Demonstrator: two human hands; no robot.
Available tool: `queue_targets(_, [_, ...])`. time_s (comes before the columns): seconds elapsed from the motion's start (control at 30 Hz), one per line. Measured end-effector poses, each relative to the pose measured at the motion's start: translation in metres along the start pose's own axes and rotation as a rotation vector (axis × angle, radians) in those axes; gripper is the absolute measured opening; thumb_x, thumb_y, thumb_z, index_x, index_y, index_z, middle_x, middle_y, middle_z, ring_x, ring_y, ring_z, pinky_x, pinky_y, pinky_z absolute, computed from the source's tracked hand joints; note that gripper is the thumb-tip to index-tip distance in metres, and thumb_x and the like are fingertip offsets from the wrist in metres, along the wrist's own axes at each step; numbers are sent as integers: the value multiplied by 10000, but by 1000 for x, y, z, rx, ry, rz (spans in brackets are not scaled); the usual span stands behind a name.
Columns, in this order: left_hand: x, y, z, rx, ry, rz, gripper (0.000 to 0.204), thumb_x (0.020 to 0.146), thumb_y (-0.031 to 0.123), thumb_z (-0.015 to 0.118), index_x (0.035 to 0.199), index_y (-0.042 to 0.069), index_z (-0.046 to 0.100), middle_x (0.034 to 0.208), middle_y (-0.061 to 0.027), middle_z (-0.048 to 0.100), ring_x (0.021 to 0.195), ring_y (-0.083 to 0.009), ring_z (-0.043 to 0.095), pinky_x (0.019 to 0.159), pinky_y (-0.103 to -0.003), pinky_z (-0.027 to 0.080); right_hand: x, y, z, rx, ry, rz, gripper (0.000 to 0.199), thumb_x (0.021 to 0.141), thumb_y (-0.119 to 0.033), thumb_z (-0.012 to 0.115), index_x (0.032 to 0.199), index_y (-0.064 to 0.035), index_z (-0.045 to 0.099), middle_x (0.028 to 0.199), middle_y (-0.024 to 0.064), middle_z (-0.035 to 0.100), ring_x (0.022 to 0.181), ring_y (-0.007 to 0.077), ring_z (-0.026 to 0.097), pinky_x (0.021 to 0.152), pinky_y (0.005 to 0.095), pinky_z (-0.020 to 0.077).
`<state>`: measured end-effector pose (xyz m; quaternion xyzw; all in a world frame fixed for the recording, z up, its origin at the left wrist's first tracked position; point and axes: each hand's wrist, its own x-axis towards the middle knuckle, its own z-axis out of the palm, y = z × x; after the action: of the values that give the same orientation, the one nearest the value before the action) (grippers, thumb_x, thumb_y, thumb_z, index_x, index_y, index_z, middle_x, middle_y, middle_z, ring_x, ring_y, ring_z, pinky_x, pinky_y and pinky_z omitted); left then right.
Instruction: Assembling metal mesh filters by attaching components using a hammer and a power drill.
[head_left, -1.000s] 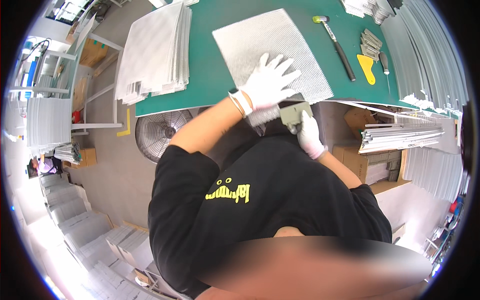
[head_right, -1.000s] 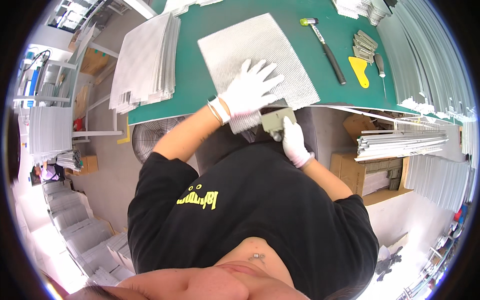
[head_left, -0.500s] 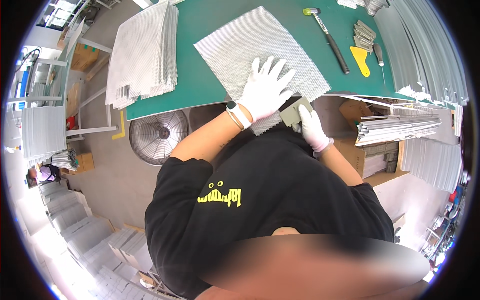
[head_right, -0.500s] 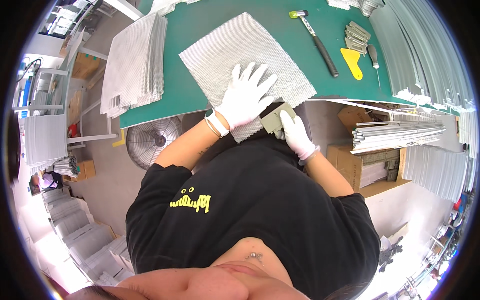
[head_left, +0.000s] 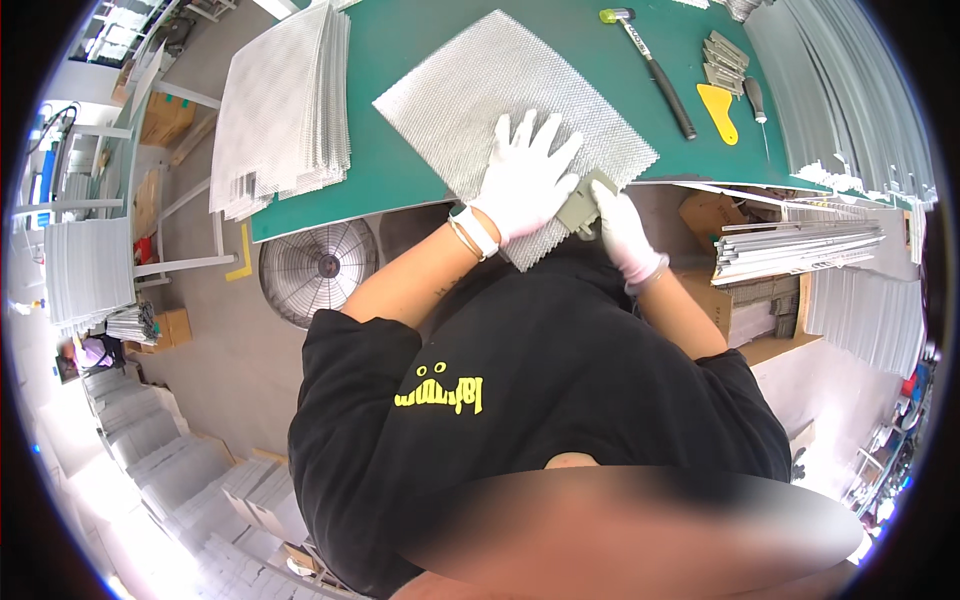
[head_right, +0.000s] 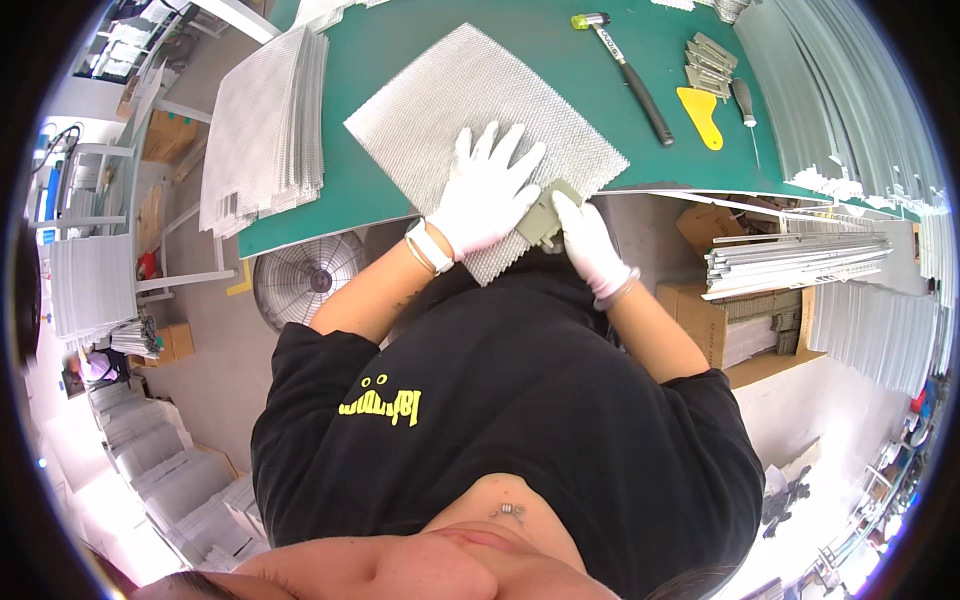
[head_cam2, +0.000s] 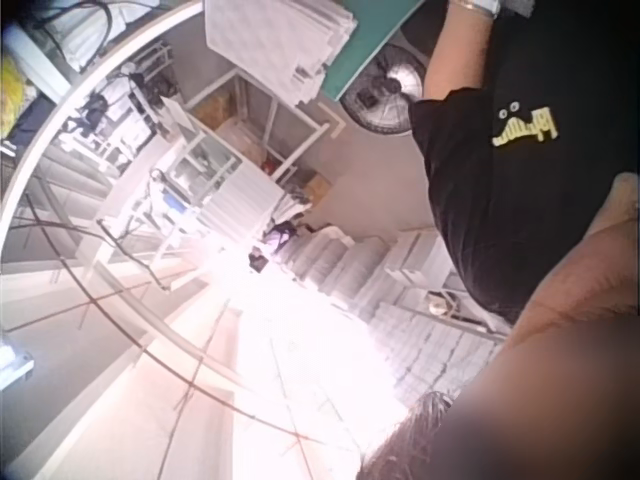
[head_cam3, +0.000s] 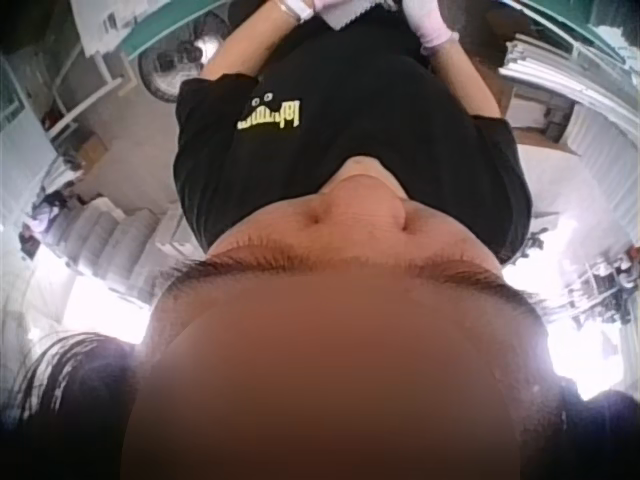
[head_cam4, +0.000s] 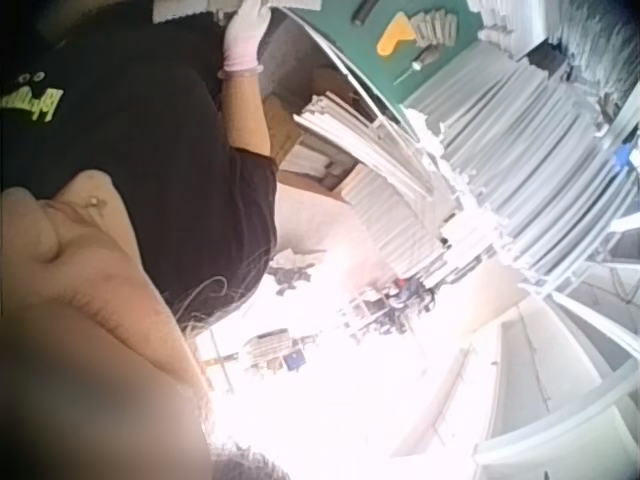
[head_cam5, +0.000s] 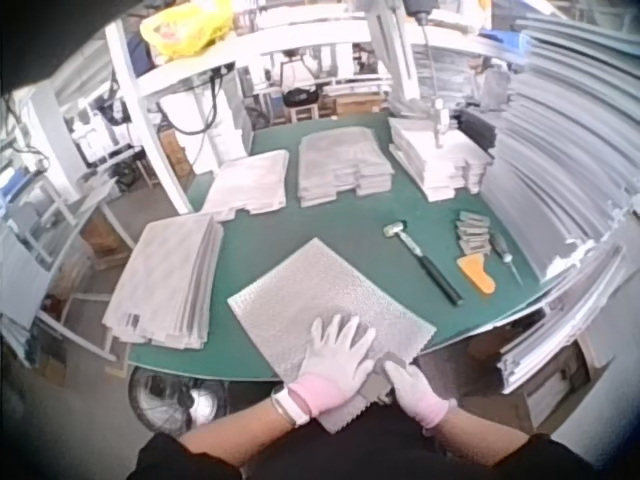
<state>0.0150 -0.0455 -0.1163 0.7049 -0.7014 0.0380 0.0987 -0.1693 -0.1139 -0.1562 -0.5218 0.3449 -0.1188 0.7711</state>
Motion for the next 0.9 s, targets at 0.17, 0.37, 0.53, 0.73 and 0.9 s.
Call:
queue_targets(0.17, [-25, 28, -3, -77, -27, -13, 580, 962, 372, 522, 1484, 125, 476, 1525, -205, 431, 1437, -422, 350, 1179, -642, 167, -19, 40, 14, 257, 342, -223, 277, 1031, -239, 573, 1148, 1, 649, 1042, 60, 670, 908, 119, 601, 799, 280, 491])
queue_targets(0.37, [-28, 36, -6, -98, -17, -22, 563, 934, 333, 562, 1453, 120, 510, 1494, -206, 452, 1422, -427, 351, 1177, -642, 175, -16, 59, 15, 133, 426, -304, 262, 1030, -211, 573, 1156, 7, 645, 1041, 57, 671, 924, 137, 614, 821, 294, 500])
queue_targets(0.53, [-21, 22, -2, -73, 10, -5, 546, 928, 333, 576, 1433, 130, 535, 1477, -194, 475, 1415, -423, 366, 1178, -632, 182, 11, 58, 35, 512, 455, -188, 298, 1040, -305, 569, 1131, -35, 656, 1010, 40, 666, 917, 122, 609, 812, 279, 500])
queue_targets(0.73, [19, -41, -14, 42, 97, 219, 527, 896, 330, 610, 1374, 113, 577, 1427, -197, 516, 1368, -390, 432, 1159, -599, 248, 18, 16, 10, -259, -397, -16, 360, 932, -344, 695, 1103, -28, 671, 924, 62, 681, 701, 141, 610, 636, 280, 507])
queue_targets(0.9, [-14, 1, -22, -212, 92, 139, 556, 855, 308, 670, 1327, 31, 571, 1356, -201, 549, 1280, -394, 487, 1130, -518, 323, 55, 105, -136, 723, 656, 94, 229, 948, -314, 683, 1030, -101, 661, 896, 36, 648, 715, 117, 515, 616, 270, 416])
